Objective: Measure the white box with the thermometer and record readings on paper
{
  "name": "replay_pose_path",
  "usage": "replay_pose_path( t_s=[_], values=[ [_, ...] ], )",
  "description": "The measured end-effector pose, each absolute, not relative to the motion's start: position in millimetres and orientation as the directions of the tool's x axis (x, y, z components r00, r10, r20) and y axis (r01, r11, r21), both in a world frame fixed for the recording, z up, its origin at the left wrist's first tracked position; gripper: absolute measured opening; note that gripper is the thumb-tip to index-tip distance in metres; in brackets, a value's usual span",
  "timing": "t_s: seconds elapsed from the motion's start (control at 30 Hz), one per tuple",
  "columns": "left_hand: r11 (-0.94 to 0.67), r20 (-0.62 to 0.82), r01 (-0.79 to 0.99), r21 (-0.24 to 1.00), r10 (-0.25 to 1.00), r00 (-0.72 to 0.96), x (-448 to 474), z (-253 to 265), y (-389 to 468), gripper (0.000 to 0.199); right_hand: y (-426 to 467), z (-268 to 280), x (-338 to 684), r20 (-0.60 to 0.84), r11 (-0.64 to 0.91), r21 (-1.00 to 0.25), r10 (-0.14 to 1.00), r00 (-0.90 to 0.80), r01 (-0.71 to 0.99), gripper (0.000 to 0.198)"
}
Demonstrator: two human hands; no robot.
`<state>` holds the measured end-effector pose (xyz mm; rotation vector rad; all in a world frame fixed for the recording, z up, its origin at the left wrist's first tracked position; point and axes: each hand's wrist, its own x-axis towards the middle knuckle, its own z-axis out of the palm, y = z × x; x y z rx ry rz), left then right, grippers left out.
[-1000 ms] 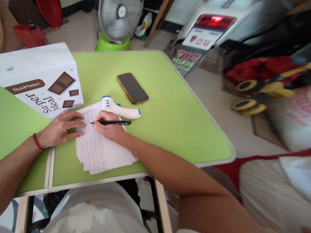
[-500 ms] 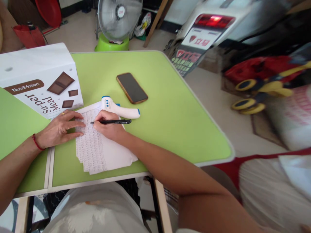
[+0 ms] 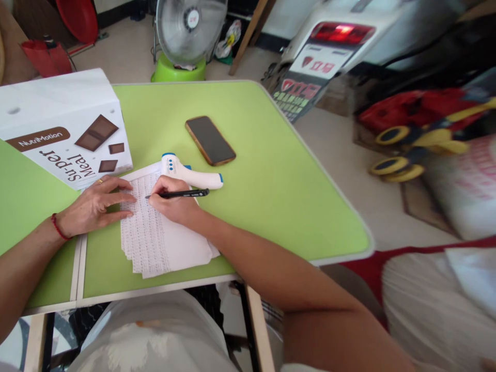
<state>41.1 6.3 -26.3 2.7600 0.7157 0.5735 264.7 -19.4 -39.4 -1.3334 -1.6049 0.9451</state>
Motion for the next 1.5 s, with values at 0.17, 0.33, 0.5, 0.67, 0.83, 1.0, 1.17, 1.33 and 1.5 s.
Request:
replay_pose_path(
  t_s=[0.17,0.33,0.5,0.67,0.83,1.0,1.17,1.33,1.5],
  values=[
    [-0.846,0.296,0.419,0.329,0.514,0.805,40.9,-25.1,6.2,0.027,-19.3,-41.0,265.0,0.137,0.163,-0.925,0.985,-0.101,0.342,0.008],
    [-0.835,0.277,0.436,0.336,0.53,0.802,40.4,-24.8,6.3,0.026,-20.7,-41.9,263.1,0.167,0.189,-0.937,0.981,-0.101,0.293,0.007],
    [-0.832,0.271,0.433,0.347,0.53,0.803,41.1,-24.0,5.8,0.027,-22.4,-45.1,259.8,0.183,0.208,-0.936,0.977,-0.113,0.285,0.006],
    [-0.837,0.277,0.426,0.343,0.524,0.806,41.4,-23.7,5.9,0.026,-23.2,-46.5,259.5,0.167,0.204,-0.93,0.975,-0.145,0.306,0.006],
    [-0.841,0.278,0.426,0.334,0.52,0.808,40.8,-24.4,6.4,0.024,-24.3,-46.0,259.9,0.194,0.24,-0.919,0.966,-0.17,0.313,0.005],
    [-0.844,0.287,0.421,0.333,0.516,0.807,40.4,-25.0,6.5,0.026,-24.4,-47.1,260.1,0.207,0.253,-0.914,0.963,-0.172,0.317,0.006],
    [-0.83,0.271,0.436,0.347,0.534,0.801,40.5,-25.4,6.8,0.025,-24.3,-46.8,260.8,0.206,0.26,-0.904,0.96,-0.188,0.34,0.007],
    [-0.838,0.275,0.426,0.341,0.523,0.807,40.9,-25.5,7.0,0.025,-24.5,-45.5,260.9,0.194,0.249,-0.913,0.962,-0.191,0.325,0.007],
    [-0.834,0.271,0.435,0.341,0.53,0.804,41.1,-25.7,6.8,0.027,-23.7,-44.7,259.7,0.179,0.208,-0.923,0.977,-0.118,0.322,0.007]
  ],
)
